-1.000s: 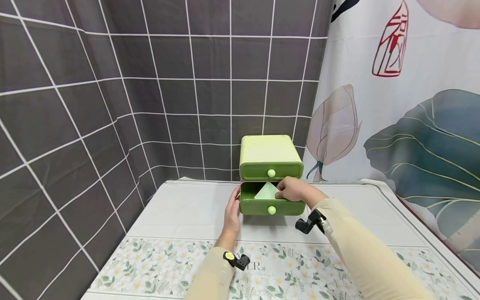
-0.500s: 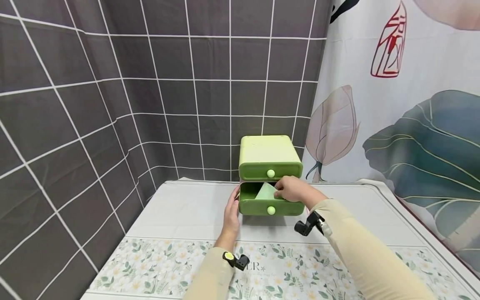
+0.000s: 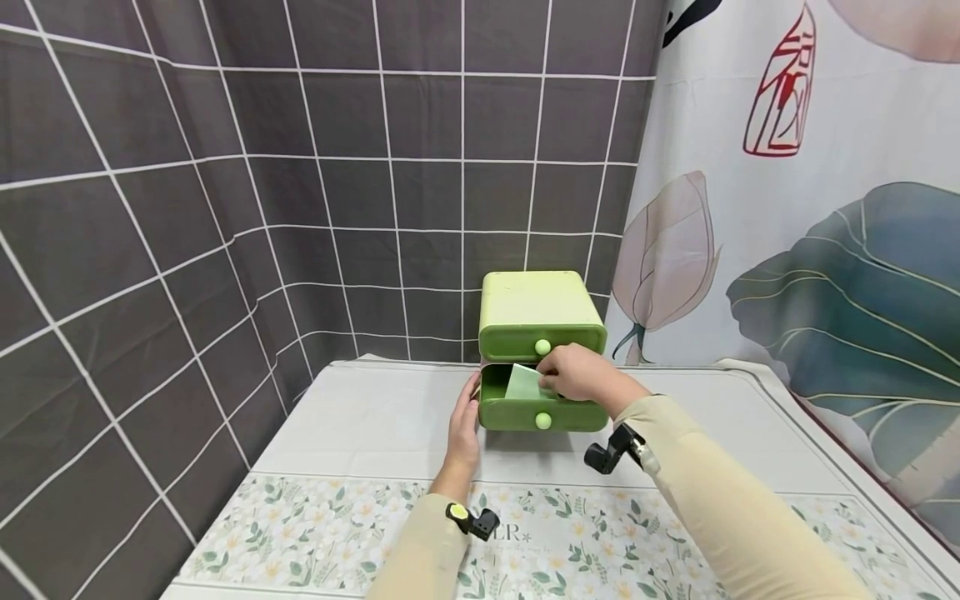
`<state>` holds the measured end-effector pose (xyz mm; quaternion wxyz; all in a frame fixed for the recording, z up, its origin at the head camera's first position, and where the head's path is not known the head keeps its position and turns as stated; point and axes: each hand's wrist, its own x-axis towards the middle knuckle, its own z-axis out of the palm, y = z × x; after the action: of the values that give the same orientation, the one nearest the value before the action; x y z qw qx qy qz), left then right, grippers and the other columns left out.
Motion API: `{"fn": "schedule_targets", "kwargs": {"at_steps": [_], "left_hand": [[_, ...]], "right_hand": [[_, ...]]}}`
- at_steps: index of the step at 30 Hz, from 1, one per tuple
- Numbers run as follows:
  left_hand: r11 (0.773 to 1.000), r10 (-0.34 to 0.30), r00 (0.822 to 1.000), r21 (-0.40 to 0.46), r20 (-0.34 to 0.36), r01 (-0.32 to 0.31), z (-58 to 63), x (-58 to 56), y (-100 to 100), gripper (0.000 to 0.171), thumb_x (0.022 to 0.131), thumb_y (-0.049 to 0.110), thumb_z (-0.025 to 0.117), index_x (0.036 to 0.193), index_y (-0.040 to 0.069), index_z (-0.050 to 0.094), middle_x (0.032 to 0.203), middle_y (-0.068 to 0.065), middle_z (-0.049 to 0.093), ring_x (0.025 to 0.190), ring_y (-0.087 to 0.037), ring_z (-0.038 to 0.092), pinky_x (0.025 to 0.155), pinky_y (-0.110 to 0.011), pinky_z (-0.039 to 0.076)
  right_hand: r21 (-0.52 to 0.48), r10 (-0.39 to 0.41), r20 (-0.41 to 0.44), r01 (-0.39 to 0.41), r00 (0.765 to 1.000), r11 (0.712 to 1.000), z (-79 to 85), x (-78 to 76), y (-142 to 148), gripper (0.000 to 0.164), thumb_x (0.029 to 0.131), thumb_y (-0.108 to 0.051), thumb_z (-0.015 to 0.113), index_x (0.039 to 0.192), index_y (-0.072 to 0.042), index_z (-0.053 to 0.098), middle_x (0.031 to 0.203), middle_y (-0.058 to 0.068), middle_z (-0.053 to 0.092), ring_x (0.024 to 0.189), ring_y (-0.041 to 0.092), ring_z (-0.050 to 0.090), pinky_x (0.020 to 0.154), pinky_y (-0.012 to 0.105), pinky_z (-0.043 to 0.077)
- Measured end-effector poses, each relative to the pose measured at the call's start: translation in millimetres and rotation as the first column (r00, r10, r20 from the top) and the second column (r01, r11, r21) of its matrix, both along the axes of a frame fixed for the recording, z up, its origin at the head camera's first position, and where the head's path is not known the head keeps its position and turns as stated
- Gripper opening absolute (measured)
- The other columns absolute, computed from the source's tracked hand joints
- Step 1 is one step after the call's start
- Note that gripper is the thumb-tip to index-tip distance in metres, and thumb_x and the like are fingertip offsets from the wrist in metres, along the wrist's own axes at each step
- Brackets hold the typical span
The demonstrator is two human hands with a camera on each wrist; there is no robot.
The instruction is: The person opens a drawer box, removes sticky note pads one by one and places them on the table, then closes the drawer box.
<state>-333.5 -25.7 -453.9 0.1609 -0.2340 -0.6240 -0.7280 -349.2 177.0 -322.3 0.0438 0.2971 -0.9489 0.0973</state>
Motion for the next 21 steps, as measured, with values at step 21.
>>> {"fn": "schedule_targets", "kwargs": {"at_steps": [21], "left_hand": [[1.000, -0.003, 0.998, 0.030, -0.058, 0.005, 0.8, 0.0, 2, 0.046, 0.095, 0.002, 0.020, 0.139, -0.010, 0.026, 0.143, -0.024, 0.029, 0.132, -0.036, 0.025, 0.108, -0.044, 0.020]], "right_hand": [[-0.418, -0.089, -0.047, 0.061, 0.995, 0.906, 4.9, 9.3, 20, 0.015, 0.089, -0.025, 0.061, 0.099, -0.017, 0.069, 0.075, -0.005, 0.067, 0.064, 0.015, 0.063, 0.058, 0.029, 0.048]]}}
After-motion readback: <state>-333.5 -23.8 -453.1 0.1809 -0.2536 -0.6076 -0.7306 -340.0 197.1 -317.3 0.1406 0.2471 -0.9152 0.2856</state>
